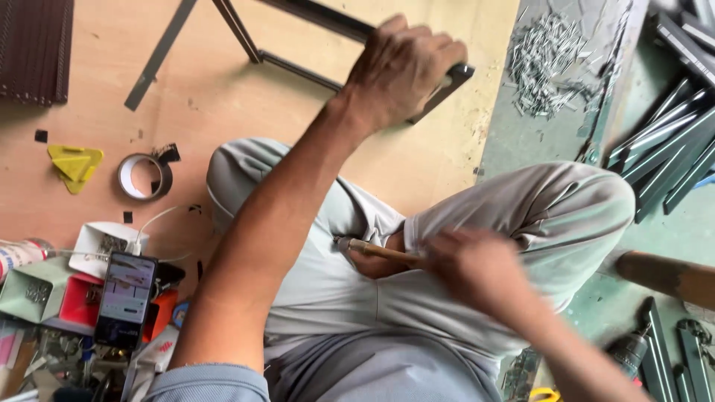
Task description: Assembling the corners of wooden or synthetic picture frames by aligning segments and hammering small nails into the joints.
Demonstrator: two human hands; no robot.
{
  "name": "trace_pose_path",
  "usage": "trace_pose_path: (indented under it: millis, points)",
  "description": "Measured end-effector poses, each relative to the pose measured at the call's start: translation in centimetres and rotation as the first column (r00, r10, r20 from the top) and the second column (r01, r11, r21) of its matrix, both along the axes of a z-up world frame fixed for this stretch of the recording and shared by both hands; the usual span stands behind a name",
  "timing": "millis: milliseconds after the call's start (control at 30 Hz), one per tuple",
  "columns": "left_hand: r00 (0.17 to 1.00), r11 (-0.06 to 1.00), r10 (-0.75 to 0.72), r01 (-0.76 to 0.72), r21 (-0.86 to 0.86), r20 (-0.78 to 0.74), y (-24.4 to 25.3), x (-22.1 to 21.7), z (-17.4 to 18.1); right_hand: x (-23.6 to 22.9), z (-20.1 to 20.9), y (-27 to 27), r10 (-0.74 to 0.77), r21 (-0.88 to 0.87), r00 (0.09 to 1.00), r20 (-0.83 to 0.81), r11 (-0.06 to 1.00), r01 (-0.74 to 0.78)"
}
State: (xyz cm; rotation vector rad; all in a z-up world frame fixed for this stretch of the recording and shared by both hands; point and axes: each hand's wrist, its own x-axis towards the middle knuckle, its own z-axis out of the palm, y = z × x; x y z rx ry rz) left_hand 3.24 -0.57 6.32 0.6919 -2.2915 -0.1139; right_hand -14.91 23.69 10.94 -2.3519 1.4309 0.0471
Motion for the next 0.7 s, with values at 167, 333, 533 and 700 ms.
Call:
trace_pose_path:
  millis: [167,333,533,700]
  points:
    - [1.000,0.991,0.002,-0.002,-0.135,-0.003,0.7,-1.1,-2.8,-6.2,3.2,-13.6,-0.371,-0.099,0.925,-0.078,0.926,0.364]
    - [0.994,0.996,0.029,-0.038,0.079,0.106,1.9,-1.5,1.2,-17.7,-7.5,-25.3,-0.594,-0.166,0.777,-0.206,0.804,0.571]
    - [0.992,0.964,0.031,-0.062,0.259,0.121,2.3,0.6,3.5,-23.7,-17.3,-27.1,-0.617,-0.017,0.631,-0.471,0.721,0.692]
    - [0.994,0.952,0.057,-0.081,0.295,0.090,1.9,0.2,4.1,-24.0,-18.2,-27.3,-0.646,-0.023,0.590,-0.485,0.684,0.730]
